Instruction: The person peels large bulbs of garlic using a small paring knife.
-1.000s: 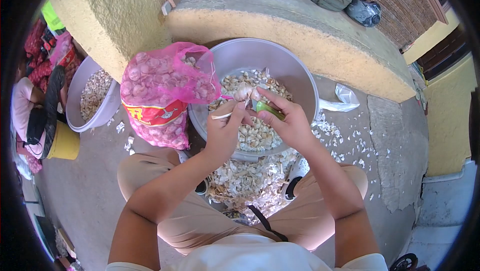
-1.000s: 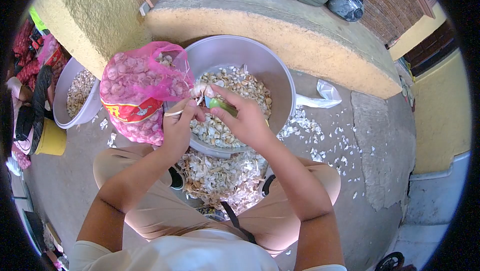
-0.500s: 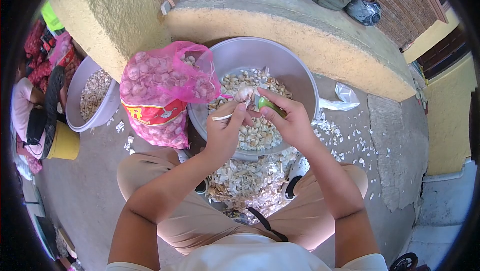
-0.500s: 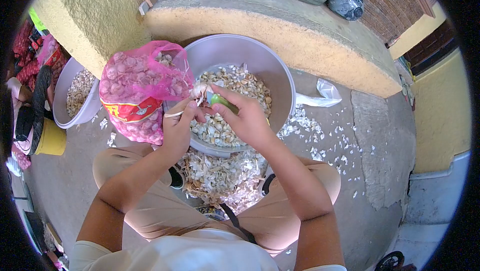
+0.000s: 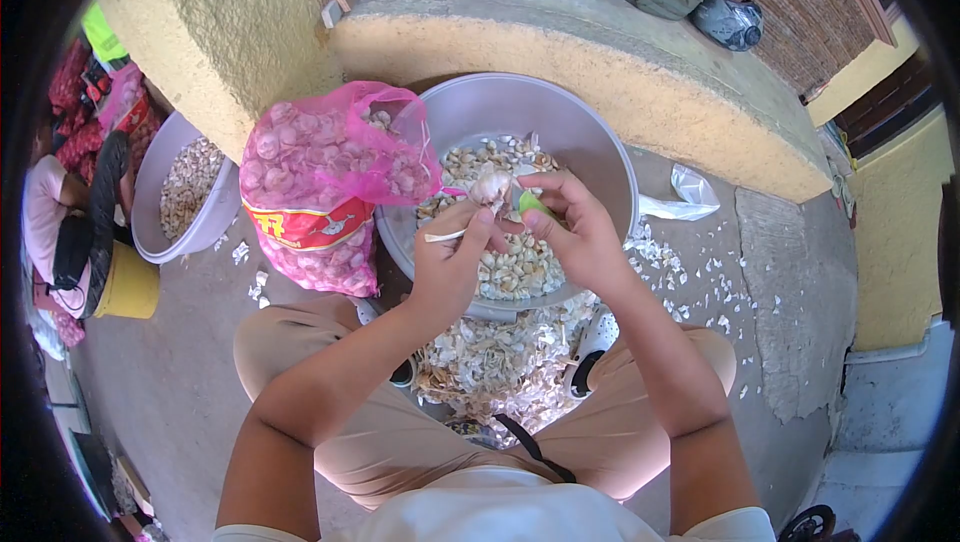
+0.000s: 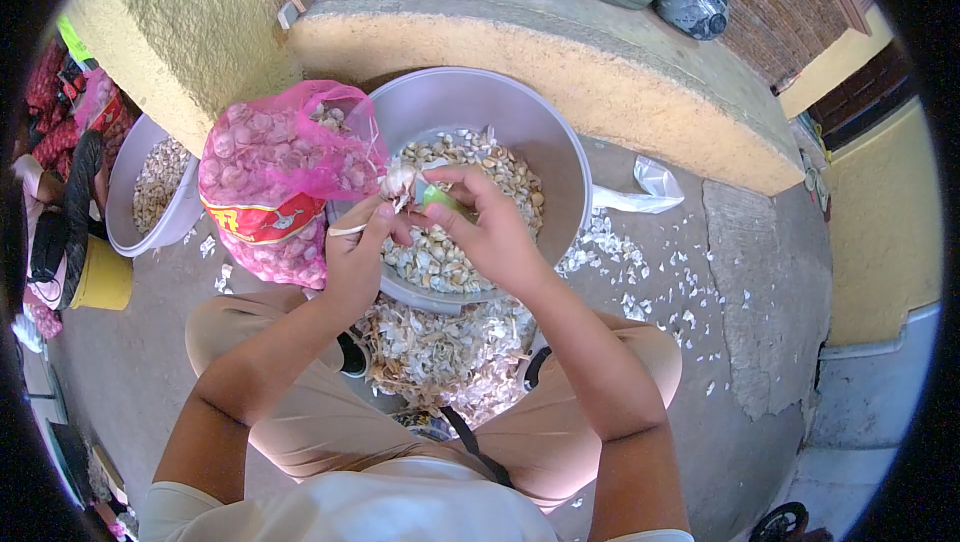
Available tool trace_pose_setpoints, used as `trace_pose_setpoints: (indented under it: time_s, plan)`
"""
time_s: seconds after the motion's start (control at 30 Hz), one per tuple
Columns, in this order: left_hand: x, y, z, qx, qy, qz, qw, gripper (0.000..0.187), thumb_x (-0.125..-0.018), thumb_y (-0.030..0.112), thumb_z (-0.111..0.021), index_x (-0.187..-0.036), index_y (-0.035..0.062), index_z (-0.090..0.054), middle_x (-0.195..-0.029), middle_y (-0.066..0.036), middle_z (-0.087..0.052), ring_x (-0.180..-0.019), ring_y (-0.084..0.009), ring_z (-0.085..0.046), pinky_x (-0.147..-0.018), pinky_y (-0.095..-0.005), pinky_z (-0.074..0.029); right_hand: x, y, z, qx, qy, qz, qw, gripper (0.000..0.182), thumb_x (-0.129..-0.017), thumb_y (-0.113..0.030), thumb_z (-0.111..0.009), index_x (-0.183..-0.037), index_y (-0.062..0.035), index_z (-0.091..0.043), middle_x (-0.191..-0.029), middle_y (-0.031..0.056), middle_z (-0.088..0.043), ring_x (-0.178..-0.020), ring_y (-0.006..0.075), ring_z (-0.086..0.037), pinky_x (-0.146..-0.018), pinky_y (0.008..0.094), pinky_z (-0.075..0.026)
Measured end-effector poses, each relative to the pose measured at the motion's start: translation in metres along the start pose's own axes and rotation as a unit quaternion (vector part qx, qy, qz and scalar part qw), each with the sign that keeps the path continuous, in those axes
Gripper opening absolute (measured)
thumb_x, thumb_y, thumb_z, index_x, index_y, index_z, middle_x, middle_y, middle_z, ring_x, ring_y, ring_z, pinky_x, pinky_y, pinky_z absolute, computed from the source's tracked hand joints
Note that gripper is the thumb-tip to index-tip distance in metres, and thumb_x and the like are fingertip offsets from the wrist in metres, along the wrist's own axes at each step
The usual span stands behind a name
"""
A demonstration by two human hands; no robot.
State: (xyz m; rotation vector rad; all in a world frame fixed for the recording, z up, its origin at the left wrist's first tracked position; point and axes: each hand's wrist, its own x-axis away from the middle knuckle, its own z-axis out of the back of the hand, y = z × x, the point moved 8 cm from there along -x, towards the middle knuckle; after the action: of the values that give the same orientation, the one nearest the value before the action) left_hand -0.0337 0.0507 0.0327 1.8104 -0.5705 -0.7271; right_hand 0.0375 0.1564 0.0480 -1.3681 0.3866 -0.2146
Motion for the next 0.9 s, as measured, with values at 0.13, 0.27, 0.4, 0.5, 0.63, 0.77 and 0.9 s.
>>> trace_pose_setpoints:
  time_s: [0.13,0.27,0.4,0.5,0.63,0.77,0.9]
  plan:
    - [0.0,-0.006,0.0,-0.01,-0.02,0.005,1.0,0.03,-0.089,0.014,-0.044,-0.067,-0.0016,-0.055,-0.074,-0.008,-0.057,-0.072,-0.012,-0.057,-0.063,-0.023,-0.043,-0.001,-0.002,0.0,-0.027,0.0,-0.008,1.0,0.026,-0.085,-0.009,-0.053,-0.11,-0.0052,-0.047,-0.093,0.0048,-0.056,-0.085,0.0084,-0.049,-0.074,0.0233,-0.039]
    - [-0.003,-0.004,-0.001,0.001,-0.005,0.028,1.0,0.03,-0.089,0.014,-0.043,-0.066,-0.0018,-0.055,-0.072,-0.008,-0.057,-0.073,-0.0126,-0.057,-0.064,-0.0236,-0.043,-0.002,0.013,0.01,-0.033,0.031,-0.083,0.995,0.032,-0.084,-0.019,-0.055,-0.11,-0.0022,-0.047,-0.102,0.0097,-0.055,-0.093,0.0142,-0.053,-0.079,0.0261,-0.042]
    - [-0.008,-0.015,0.005,-0.007,-0.021,0.046,0.999,0.029,-0.089,0.014,-0.044,-0.068,-0.0019,-0.055,-0.073,-0.007,-0.057,-0.07,-0.0124,-0.056,-0.065,-0.0249,-0.043,-0.005,0.019,0.023,0.067,0.07,-0.103,0.99,0.045,-0.08,-0.032,-0.06,-0.11,-0.0015,-0.048,-0.099,0.0102,-0.056,-0.09,0.0146,-0.053,-0.078,0.0261,-0.042]
    - [-0.009,-0.016,0.001,-0.02,-0.078,0.033,0.996,0.027,-0.089,0.013,-0.045,-0.069,-0.0015,-0.056,-0.074,-0.006,-0.057,-0.07,-0.0121,-0.055,-0.066,-0.0251,-0.042,-0.007,0.016,0.015,0.102,0.035,-0.093,0.99,0.045,-0.078,-0.034,-0.062,-0.106,-0.001,-0.051,-0.091,0.0088,-0.057,-0.083,0.0147,-0.054,-0.074,0.0267,-0.043]
    - [-0.004,-0.019,-0.012,0.01,-0.15,0.054,0.987,0.026,-0.088,0.016,-0.045,-0.071,-0.0006,-0.055,-0.073,-0.006,-0.056,-0.07,-0.013,-0.054,-0.066,-0.0261,-0.042,-0.003,0.011,0.01,0.123,0.026,-0.063,0.99,0.038,-0.078,-0.033,-0.062,-0.096,-0.0002,-0.055,-0.077,0.0061,-0.059,-0.071,0.0153,-0.054,-0.066,0.0288,-0.044]
    - [-0.006,-0.011,-0.017,-0.058,-0.205,0.012,0.977,0.029,-0.09,0.02,-0.043,-0.073,-0.001,-0.054,-0.072,-0.008,-0.051,-0.07,-0.0164,-0.055,-0.07,-0.0288,-0.042,-0.002,0.017,0.012,0.082,0.043,-0.077,0.993,0.032,-0.081,-0.032,-0.059,-0.084,-0.0003,-0.056,-0.066,0.005,-0.056,-0.057,0.0122,-0.05,-0.052,0.0253,-0.041]
    - [-0.006,0.002,-0.02,-0.079,-0.213,-0.054,0.972,0.03,-0.09,0.021,-0.043,-0.076,-0.0025,-0.055,-0.069,-0.007,-0.051,-0.067,-0.0164,-0.055,-0.069,-0.0288,-0.042,0.008,0.032,0.0,-0.163,0.026,-0.21,0.964,0.031,-0.084,-0.033,-0.054,-0.08,-0.0018,-0.055,-0.06,0.0056,-0.051,-0.044,0.0092,-0.041,-0.039,0.0218,-0.03]
